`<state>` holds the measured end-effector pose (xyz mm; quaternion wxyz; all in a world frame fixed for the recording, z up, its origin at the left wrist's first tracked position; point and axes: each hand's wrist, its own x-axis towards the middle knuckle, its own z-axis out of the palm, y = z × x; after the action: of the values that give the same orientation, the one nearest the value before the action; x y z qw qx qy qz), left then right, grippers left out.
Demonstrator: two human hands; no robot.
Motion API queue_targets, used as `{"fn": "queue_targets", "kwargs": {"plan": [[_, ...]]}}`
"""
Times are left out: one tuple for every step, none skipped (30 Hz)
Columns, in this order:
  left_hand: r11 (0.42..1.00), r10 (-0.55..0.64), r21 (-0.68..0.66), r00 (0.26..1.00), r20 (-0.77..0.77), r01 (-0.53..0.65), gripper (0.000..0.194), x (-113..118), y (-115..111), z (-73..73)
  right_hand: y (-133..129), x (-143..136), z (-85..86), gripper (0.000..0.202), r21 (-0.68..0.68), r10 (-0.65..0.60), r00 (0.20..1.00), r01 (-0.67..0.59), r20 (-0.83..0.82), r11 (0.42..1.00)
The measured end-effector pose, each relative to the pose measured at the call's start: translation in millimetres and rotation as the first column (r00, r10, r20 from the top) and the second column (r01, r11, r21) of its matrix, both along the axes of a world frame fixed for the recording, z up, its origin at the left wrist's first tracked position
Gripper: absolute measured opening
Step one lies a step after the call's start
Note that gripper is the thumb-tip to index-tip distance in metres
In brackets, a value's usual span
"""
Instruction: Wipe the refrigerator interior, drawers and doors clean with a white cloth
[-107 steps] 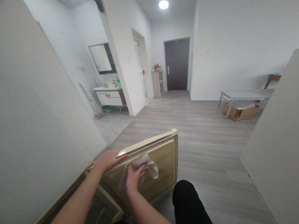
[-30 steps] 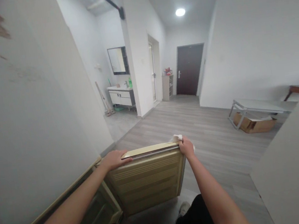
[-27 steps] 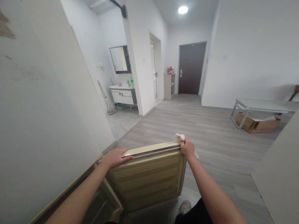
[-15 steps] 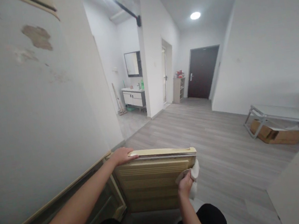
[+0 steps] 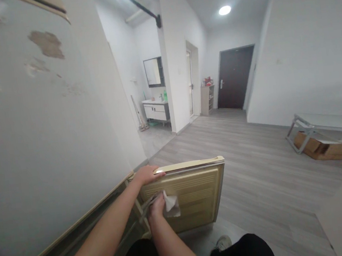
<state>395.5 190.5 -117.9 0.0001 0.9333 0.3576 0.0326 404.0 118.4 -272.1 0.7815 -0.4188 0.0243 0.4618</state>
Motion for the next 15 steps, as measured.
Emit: {"fn": "queue_targets", "kwargs": {"plan": [[1.0, 0.003, 0.0, 1.0, 0.003, -0.003, 0.077, 0.3, 1.2, -0.5, 6.6, -12.3, 3.8, 0.041, -0.009, 0.046, 0.995, -0.047, -0.086, 0.999], [1.0, 0.007, 0.0, 1.0, 0.006, -0.007, 0.077, 0.5, 2.5, -1.1, 12.3, -22.7, 6.4, 0.045, -0.007, 0.082, 0.985, -0.084, -0.15, 0.996], [1.0, 0.01, 0.0, 1.0, 0.008, -0.01, 0.077, 0.5, 3.7, -1.7, 17.1, -31.0, 7.7, 0.05, 0.002, 0.105, 0.976, -0.106, -0.19, 0.994], [1.0, 0.013, 0.001, 1.0, 0.01, -0.013, 0.077, 0.5, 4.9, -2.3, 21.0, -37.3, 7.6, 0.054, 0.009, 0.114, 0.966, -0.115, -0.232, 0.993], [1.0, 0.015, 0.003, 1.0, 0.012, -0.015, 0.077, 0.5, 6.0, -3.0, 24.0, -41.5, 6.3, 0.056, 0.011, 0.112, 0.957, -0.113, -0.266, 0.994], [1.0, 0.015, 0.004, 1.0, 0.013, -0.015, 0.077, 0.4, 7.0, -3.6, 26.0, -43.6, 4.2, 0.057, 0.013, 0.107, 0.952, -0.108, -0.286, 0.994], [1.0, 0.014, 0.006, 1.0, 0.015, -0.014, 0.077, 0.4, 7.8, -4.2, 27.0, -43.1, 1.7, 0.058, 0.015, 0.11, 0.947, -0.11, -0.302, 0.994], [1.0, 0.011, 0.006, 1.0, 0.017, -0.011, 0.077, 0.3, 8.4, -4.7, 26.8, -39.7, -0.7, 0.059, 0.012, 0.118, 0.942, -0.12, -0.315, 0.993], [1.0, 0.008, 0.006, 1.0, 0.019, -0.008, 0.077, 0.3, 8.8, -5.0, 25.3, -32.9, -2.7, 0.059, -0.003, 0.12, 0.941, -0.128, -0.316, 0.992], [1.0, 0.004, 0.006, 1.0, 0.021, -0.005, 0.077, 0.2, 8.9, -5.2, 22.4, -22.5, -3.9, 0.059, -0.038, 0.104, 0.951, -0.12, -0.291, 0.992], [1.0, 0.002, 0.004, 1.0, 0.023, -0.002, 0.077, 0.2, 8.8, -5.2, 18.1, -8.2, -4.3, 0.059, -0.103, 0.057, 0.975, -0.081, -0.214, 0.991], [1.0, 0.001, 0.0, 1.0, 0.024, -0.001, 0.076, 0.1, 8.4, -4.9, 12.1, 10.1, -4.0, 0.058, -0.18, -0.007, 0.996, -0.01, -0.093, 0.984], [1.0, 0.0, -0.004, 1.0, 0.024, 0.0, 0.076, 0.0, 7.8, -4.5, 4.6, 31.8, -3.0, 0.056, -0.257, -0.073, 0.996, 0.086, 0.059, 0.963], [1.0, -0.001, -0.01, 1.0, 0.024, 0.001, 0.076, -0.2, 7.1, -3.9, -4.5, 56.6, -1.8, 0.055, -0.291, -0.137, 0.949, 0.221, 0.282, 0.931], [1.0, -0.002, -0.016, 1.0, 0.024, 0.003, 0.075, -0.3, 6.4, -3.0, -14.9, 83.5, -0.5, 0.052, -0.274, -0.177, 0.91, 0.291, 0.374, 0.917]]}}
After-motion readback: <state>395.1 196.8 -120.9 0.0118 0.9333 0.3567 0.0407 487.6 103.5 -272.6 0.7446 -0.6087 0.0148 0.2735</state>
